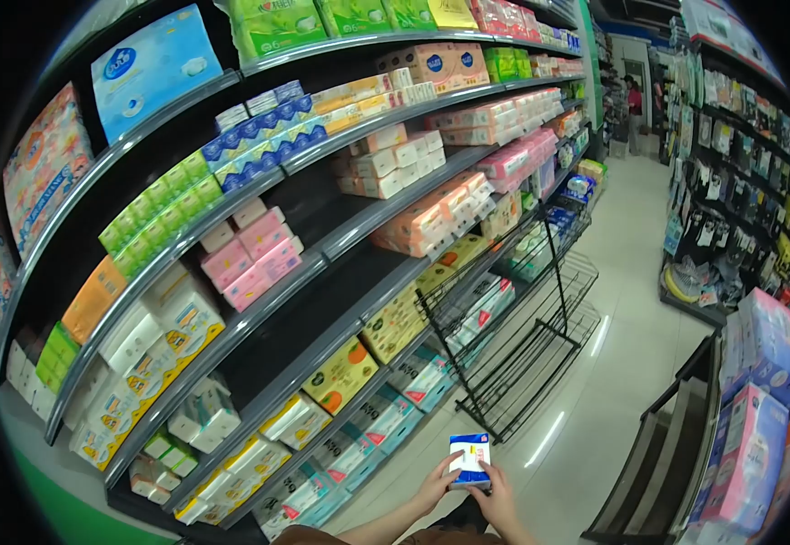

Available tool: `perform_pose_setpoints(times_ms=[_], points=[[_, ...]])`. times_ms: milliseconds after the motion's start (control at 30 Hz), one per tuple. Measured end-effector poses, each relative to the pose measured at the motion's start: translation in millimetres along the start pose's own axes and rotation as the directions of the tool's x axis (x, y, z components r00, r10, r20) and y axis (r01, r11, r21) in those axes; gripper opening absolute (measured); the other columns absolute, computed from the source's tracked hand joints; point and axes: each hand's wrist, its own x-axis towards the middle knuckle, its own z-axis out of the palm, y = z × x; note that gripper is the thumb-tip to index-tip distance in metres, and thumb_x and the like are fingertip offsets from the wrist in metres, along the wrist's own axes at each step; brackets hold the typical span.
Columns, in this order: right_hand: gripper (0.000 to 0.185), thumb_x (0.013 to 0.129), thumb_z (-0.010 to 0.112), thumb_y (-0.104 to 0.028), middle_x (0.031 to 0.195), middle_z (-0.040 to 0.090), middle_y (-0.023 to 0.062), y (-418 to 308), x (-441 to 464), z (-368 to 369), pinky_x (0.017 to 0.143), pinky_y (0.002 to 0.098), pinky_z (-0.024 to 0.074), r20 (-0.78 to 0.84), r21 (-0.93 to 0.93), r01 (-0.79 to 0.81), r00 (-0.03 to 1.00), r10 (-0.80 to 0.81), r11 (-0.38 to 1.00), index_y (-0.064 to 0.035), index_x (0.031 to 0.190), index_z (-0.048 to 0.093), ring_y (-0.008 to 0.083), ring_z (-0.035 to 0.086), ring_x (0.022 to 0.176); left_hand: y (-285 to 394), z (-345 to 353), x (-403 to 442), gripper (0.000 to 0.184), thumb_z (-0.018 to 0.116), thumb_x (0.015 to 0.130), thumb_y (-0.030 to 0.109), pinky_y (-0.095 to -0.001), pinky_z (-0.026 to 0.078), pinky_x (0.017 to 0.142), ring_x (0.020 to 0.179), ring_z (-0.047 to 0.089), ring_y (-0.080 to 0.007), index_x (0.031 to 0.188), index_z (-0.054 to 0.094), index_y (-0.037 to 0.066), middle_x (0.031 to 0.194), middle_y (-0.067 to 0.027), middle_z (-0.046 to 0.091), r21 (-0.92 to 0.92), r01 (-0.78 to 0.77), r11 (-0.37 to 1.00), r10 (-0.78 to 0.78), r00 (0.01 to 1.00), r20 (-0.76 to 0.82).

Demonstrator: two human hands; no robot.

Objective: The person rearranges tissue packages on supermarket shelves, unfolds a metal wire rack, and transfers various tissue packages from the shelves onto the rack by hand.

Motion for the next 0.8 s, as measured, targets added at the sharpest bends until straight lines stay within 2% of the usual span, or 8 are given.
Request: perform_pose_setpoints(times_ms=[100, 200, 267, 367, 500, 633, 767, 800], points=[[0.067, 0.076, 0.085, -0.017, 0.139, 0.047, 0.0247, 5.7, 43.6, -13.2, 0.101, 0.0475, 0.0480, -0.012, -0.049, 0.011, 1.000, -0.012, 0.999, -0.0066, 0.136, 0.054, 0.0437, 0.052, 0.124, 7.5, 19.3, 44.8, 0.050, 0.058, 0.101, 0.015, -0.0317, 0.050, 0.095, 0.119, 0.056, -0.0181, 0.149, 0.044, 0.014, 0.138, -0.0093, 0.050, -0.005, -0.041, 0.999, 0.040, 0.998, -0.057], [0.087, 0.070, 0.090, -0.027, 0.138, 0.043, 0.0296, 8.4, 101.5, -31.9, 0.103, 0.0496, 0.0462, 0.020, -0.142, 0.019, 1.000, -0.016, 0.990, -0.0060, 0.141, 0.046, 0.0469, 0.049, 0.125, 27.5, 50.1, 91.9, 0.050, 0.058, 0.100, 0.012, -0.0293, 0.047, 0.096, 0.125, 0.049, -0.0191, 0.148, 0.046, 0.010, 0.141, -0.0108, 0.037, 0.034, -0.233, 0.972, 0.235, 0.971, -0.048], [0.099, 0.064, 0.093, -0.035, 0.137, 0.040, 0.0313, 6.2, 144.8, -44.8, 0.100, 0.0509, 0.0478, 0.029, -0.213, 0.027, 0.999, -0.022, 0.977, -0.0065, 0.142, 0.040, 0.0491, 0.049, 0.123, 49.5, 57.4, 135.5, 0.053, 0.056, 0.099, 0.009, -0.0312, 0.044, 0.103, 0.133, 0.043, -0.0211, 0.150, 0.042, 0.009, 0.149, -0.0121, 0.032, 0.104, -0.248, 0.963, 0.252, 0.967, -0.031], [0.091, 0.068, 0.091, -0.025, 0.140, 0.035, 0.0282, 14.5, 202.4, -55.4, 0.100, 0.0478, 0.0484, 0.016, -0.253, 0.039, 0.999, -0.036, 0.967, -0.0084, 0.141, 0.039, 0.0477, 0.049, 0.124, 74.0, 65.3, 176.6, 0.058, 0.054, 0.098, 0.009, -0.0338, 0.036, 0.114, 0.145, 0.028, -0.0242, 0.154, 0.037, 0.008, 0.157, -0.0138, 0.021, 0.187, -0.310, 0.932, 0.318, 0.948, -0.017], [0.094, 0.068, 0.091, -0.029, 0.138, 0.033, 0.0310, 26.1, 267.6, -59.8, 0.093, 0.0502, 0.0519, 0.075, -0.238, 0.001, 0.997, 0.017, 0.971, -0.0069, 0.141, 0.036, 0.0507, 0.049, 0.121, 112.7, 72.6, 222.7, 0.058, 0.057, 0.098, 0.007, -0.0371, 0.035, 0.115, 0.145, 0.029, -0.0254, 0.153, 0.038, 0.008, 0.157, -0.0134, 0.017, 0.114, -0.357, 0.927, 0.362, 0.931, -0.033], [0.093, 0.067, 0.090, -0.030, 0.138, 0.035, 0.0284, 36.5, 313.1, -53.8, 0.089, 0.0496, 0.0539, 0.088, -0.231, 0.147, 0.988, -0.129, 0.962, -0.0067, 0.141, 0.038, 0.0484, 0.053, 0.116, 131.5, 72.1, 252.9, 0.059, 0.060, 0.097, 0.005, -0.0373, 0.035, 0.115, 0.145, 0.030, -0.0249, 0.152, 0.039, 0.008, 0.157, -0.0125, 0.015, 0.148, -0.405, 0.902, 0.423, 0.898, -0.119], [0.092, 0.064, 0.089, -0.031, 0.135, 0.037, 0.0290, 34.8, 362.3, -55.5, 0.092, 0.0512, 0.0513, 0.166, -0.140, 0.196, 0.971, -0.173, 0.971, -0.0059, 0.139, 0.041, 0.0487, 0.050, 0.119, 154.1, 76.4, 280.9, 0.072, 0.061, 0.096, 0.003, -0.0374, 0.039, 0.112, 0.136, 0.045, -0.0257, 0.158, 0.024, 0.009, 0.152, -0.0144, 0.035, -0.034, -0.390, 0.920, 0.377, 0.905, -0.196], [0.092, 0.062, 0.089, -0.031, 0.134, 0.039, 0.0294, 43.9, 378.1, -54.6, 0.093, 0.0526, 0.0502, 0.152, -0.144, 0.304, 0.947, -0.283, 0.942, -0.0058, 0.138, 0.043, 0.0489, 0.050, 0.119, 154.5, 75.0, 296.5, 0.087, 0.061, 0.095, 0.000, -0.0401, 0.041, 0.110, 0.133, 0.048, -0.0283, 0.161, 0.005, 0.015, 0.147, -0.0164, 0.044, 0.067, -0.447, 0.892, 0.448, 0.853, -0.267]])
